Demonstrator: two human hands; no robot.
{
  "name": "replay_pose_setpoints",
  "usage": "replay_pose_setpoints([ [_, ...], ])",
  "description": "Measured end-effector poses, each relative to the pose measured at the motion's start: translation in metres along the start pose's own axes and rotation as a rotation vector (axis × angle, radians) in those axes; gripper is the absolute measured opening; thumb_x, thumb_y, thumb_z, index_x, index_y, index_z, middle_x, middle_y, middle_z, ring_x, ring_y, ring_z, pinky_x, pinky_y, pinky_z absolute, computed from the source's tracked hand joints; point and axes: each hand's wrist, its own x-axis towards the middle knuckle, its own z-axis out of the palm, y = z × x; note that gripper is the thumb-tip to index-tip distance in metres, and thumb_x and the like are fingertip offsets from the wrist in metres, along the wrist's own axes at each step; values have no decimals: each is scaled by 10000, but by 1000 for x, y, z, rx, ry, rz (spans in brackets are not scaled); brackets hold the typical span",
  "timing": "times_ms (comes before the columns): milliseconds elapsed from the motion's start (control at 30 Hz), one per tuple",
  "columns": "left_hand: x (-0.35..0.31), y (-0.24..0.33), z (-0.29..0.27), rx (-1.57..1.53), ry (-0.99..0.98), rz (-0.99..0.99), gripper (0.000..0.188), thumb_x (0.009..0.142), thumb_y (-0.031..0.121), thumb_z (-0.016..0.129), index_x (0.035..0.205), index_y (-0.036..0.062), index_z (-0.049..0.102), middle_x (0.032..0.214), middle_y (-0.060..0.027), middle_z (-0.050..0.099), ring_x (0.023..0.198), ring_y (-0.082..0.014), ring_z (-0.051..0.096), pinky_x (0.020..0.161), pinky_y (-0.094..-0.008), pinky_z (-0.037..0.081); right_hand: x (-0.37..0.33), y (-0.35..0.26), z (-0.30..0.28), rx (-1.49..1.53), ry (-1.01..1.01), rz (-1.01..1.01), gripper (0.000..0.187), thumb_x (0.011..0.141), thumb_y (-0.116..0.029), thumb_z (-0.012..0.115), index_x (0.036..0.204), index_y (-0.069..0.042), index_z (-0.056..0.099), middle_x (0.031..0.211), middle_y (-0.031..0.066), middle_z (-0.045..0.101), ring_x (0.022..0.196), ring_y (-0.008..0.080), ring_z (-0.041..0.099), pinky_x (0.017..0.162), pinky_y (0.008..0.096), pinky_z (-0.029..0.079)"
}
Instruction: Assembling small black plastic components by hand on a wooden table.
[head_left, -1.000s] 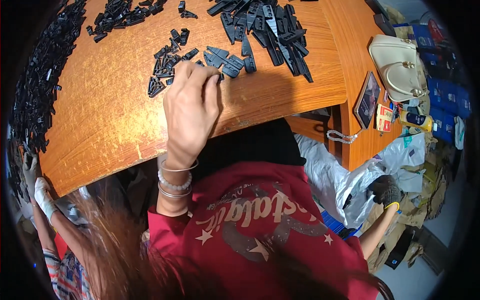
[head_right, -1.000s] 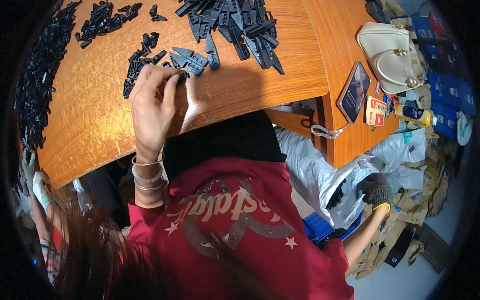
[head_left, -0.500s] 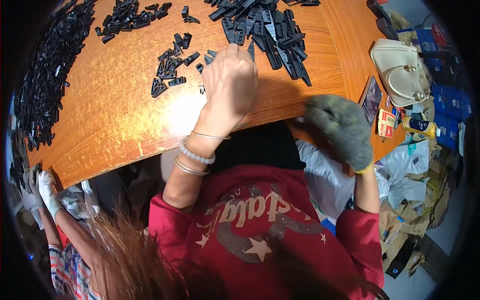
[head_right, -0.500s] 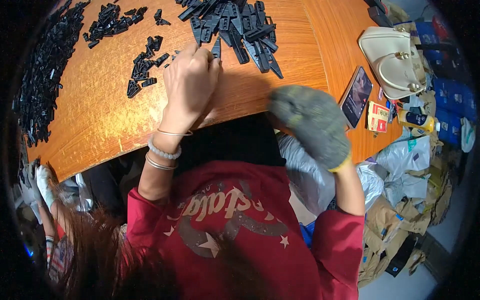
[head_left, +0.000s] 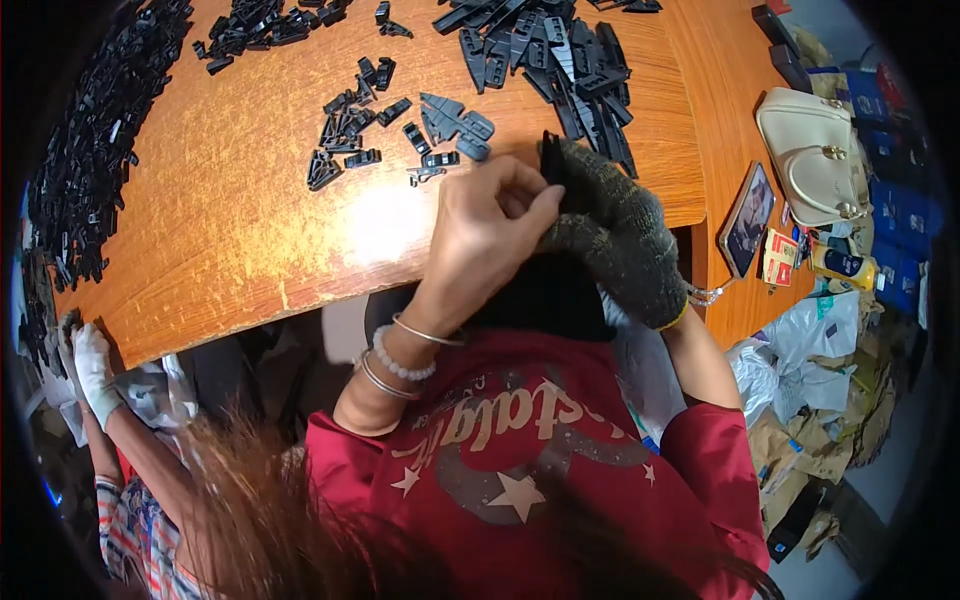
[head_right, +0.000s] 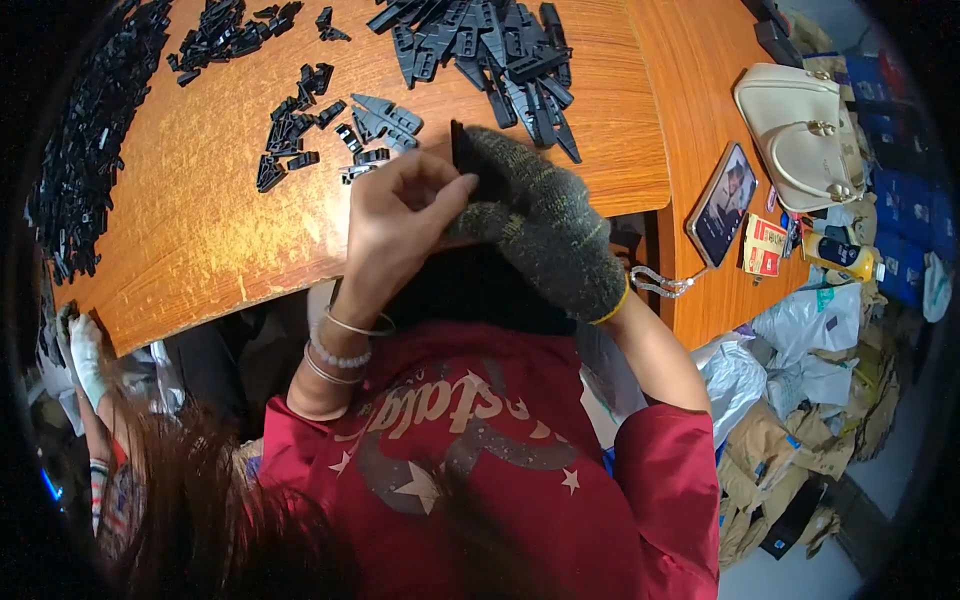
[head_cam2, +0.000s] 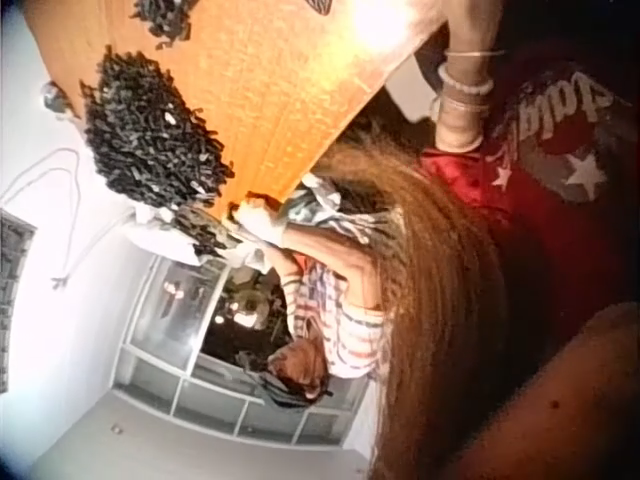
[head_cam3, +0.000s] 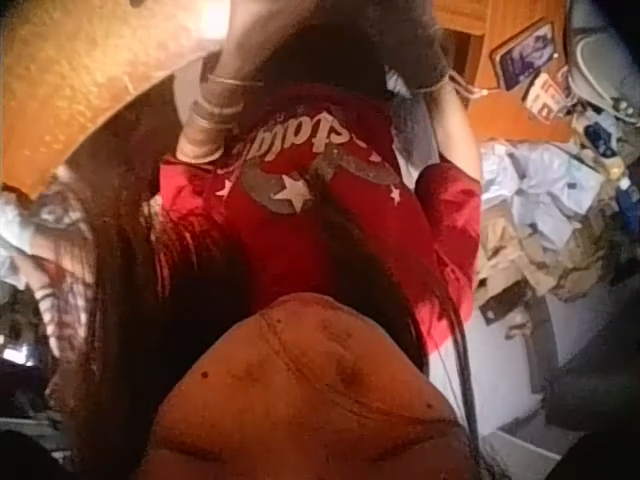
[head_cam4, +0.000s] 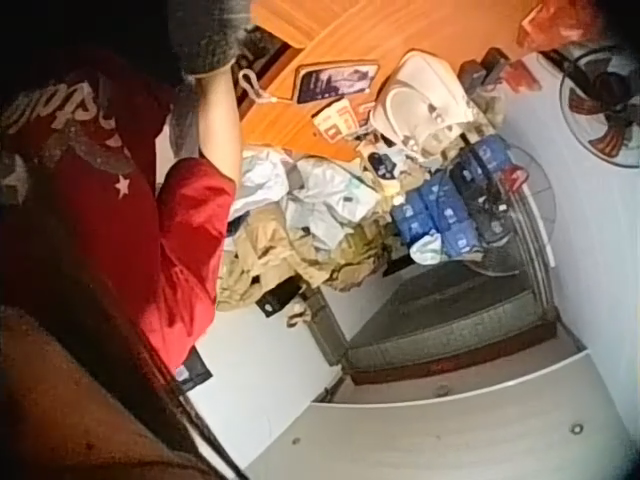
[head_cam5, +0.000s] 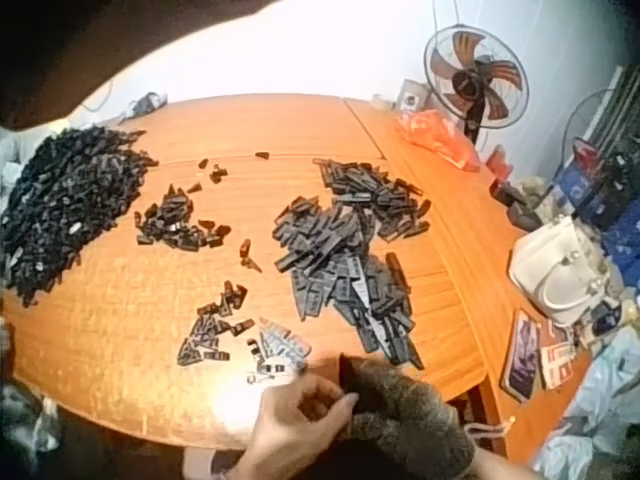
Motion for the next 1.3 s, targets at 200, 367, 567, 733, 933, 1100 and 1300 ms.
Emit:
replay_pose_setpoints([
  [200, -10, -22, -36, 391, 199, 435, 92, 798, 24, 694, 850, -8, 626, 781, -117, 584, 643, -256, 602, 547, -315, 476, 6, -18, -2, 73, 1, 186, 391, 865, -46, 658, 1247, 3, 591, 1160, 122, 652, 1002, 156, 631, 851, 295, 519],
  [367, -10, -25, -58, 651, 140, 368, 130, 806, -20, 685, 924, -5, 633, 929, -127, 588, 752, -266, 629, 625, -325, 506, 6, 5, -9, -271, 2, -1, 347, 851, -136, 704, 1172, -16, 646, 1067, 128, 693, 929, 157, 659, 791, 298, 520],
  [567, 2, -18, -63, 711, 2, 453, 171, 808, 7, 661, 970, 0, 604, 867, -143, 562, 824, -330, 597, 675, -383, 475, 7, 4, 1, -197, -36, 11, 350, 852, -192, 708, 1161, -36, 655, 983, 136, 705, 884, 199, 685, 769, 325, 526],
  [733, -7, -19, -61, 622, -147, 411, 168, 805, -18, 653, 959, -22, 586, 906, -158, 567, 808, -343, 598, 681, -385, 477, 13, -2, -1, -480, -91, -151, 353, 854, -232, 696, 1168, -75, 661, 997, 157, 692, 890, 254, 681, 755, 351, 526],
  [933, -10, -22, -56, 526, -147, 385, 184, 788, -28, 671, 954, -19, 592, 910, -155, 566, 806, -347, 603, 688, -391, 486, 18, -9, 0, -705, -271, -290, 321, 842, -280, 691, 1117, -113, 689, 955, 118, 686, 851, 284, 668, 724, 392, 520],
  [1100, -12, -23, -55, 533, -130, 388, 185, 785, -28, 674, 951, -19, 594, 917, -157, 566, 799, -349, 603, 679, -393, 485, 26, -11, 2, -844, -299, -416, 279, 866, -314, 646, 1062, -123, 696, 879, 94, 671, 817, 280, 656, 710, 396, 510],
  [1300, -9, -28, -55, 427, -132, 408, 202, 782, -41, 671, 960, -23, 577, 912, -167, 556, 812, -358, 591, 695, -385, 483, 30, -9, 0, -1106, -358, -690, 296, 866, -240, 574, 1092, -64, 648, 1031, 103, 648, 974, 287, 624, 780, 453, 486],
])
